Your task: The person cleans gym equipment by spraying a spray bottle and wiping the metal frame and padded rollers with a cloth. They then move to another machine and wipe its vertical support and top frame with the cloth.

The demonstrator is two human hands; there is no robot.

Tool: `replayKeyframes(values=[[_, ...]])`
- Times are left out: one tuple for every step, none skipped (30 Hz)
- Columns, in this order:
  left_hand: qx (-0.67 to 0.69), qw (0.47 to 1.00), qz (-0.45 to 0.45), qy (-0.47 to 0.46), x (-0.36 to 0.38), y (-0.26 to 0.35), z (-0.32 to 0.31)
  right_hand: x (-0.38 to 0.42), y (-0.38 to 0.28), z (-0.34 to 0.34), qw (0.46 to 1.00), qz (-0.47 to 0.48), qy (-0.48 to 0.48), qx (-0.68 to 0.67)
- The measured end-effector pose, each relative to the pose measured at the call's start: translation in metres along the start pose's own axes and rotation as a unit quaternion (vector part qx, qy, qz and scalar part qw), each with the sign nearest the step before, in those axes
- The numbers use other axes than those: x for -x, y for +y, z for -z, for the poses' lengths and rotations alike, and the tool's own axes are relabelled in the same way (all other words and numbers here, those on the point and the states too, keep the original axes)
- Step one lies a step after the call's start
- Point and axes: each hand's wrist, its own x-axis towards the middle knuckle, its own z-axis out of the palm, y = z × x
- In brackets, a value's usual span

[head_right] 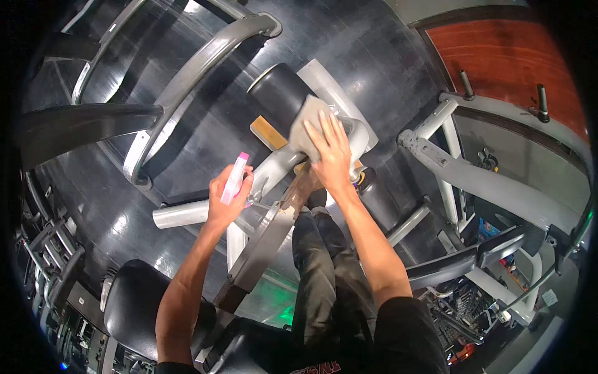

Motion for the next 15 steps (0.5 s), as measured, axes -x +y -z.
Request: replayKeyframes(values=[[0.004,1.0,0.016,-0.003,0.0,0.001,0.0,-0.019,-0.008,-0.007,0.999,0.013,0.016,0.032],[0.01,0.999,0.032,-0.007,0.001,0.002,0.0,-0.039,-0.017,-0.015,0.997,0.026,0.032,0.065],[0.009,0.999,0.032,-0.009,0.001,0.002,0.0,-0.062,-0.027,-0.022,0.997,0.032,0.041,0.064],[0.005,1.0,0.026,-0.009,0.001,0.002,0.0,-0.085,-0.036,-0.028,0.996,0.039,0.05,0.063],[0.002,1.0,0.018,-0.009,0.001,0.002,0.0,-0.107,-0.045,-0.036,0.996,0.05,0.064,0.047],[0.003,1.0,0.017,-0.011,0.0,0.002,0.0,-0.125,-0.051,-0.042,0.995,0.062,0.078,0.031],[0.003,0.999,0.031,-0.009,0.0,0.003,0.0,-0.136,-0.055,-0.047,0.994,0.061,0.081,0.032],[0.003,0.999,0.045,-0.007,0.0,0.003,0.0,-0.144,-0.058,-0.05,0.995,0.074,0.061,0.037],[0.004,0.999,0.044,-0.008,-0.001,0.004,0.001,-0.148,-0.057,-0.051,0.995,0.086,0.041,0.043],[0.002,0.999,0.045,-0.008,-0.001,0.005,0.001,-0.144,-0.054,-0.048,0.995,0.085,0.041,0.044],[-0.001,0.999,0.047,-0.009,0.0,0.006,0.001,-0.135,-0.049,-0.043,0.994,0.1,0.038,0.04],[-0.001,0.999,0.047,-0.011,0.001,0.007,0.001,-0.123,-0.045,-0.037,0.992,0.113,0.036,0.035],[0.012,0.997,0.069,-0.017,0.001,0.008,0.002,-0.105,-0.044,-0.027,0.994,0.105,0.031,0.029],[0.025,0.995,0.09,-0.022,0.001,0.009,0.002,-0.084,-0.038,-0.016,0.994,0.097,0.018,0.036],[0.026,0.995,0.089,-0.023,0.001,0.007,0.001,-0.062,-0.029,-0.007,0.995,0.09,0.004,0.042]])
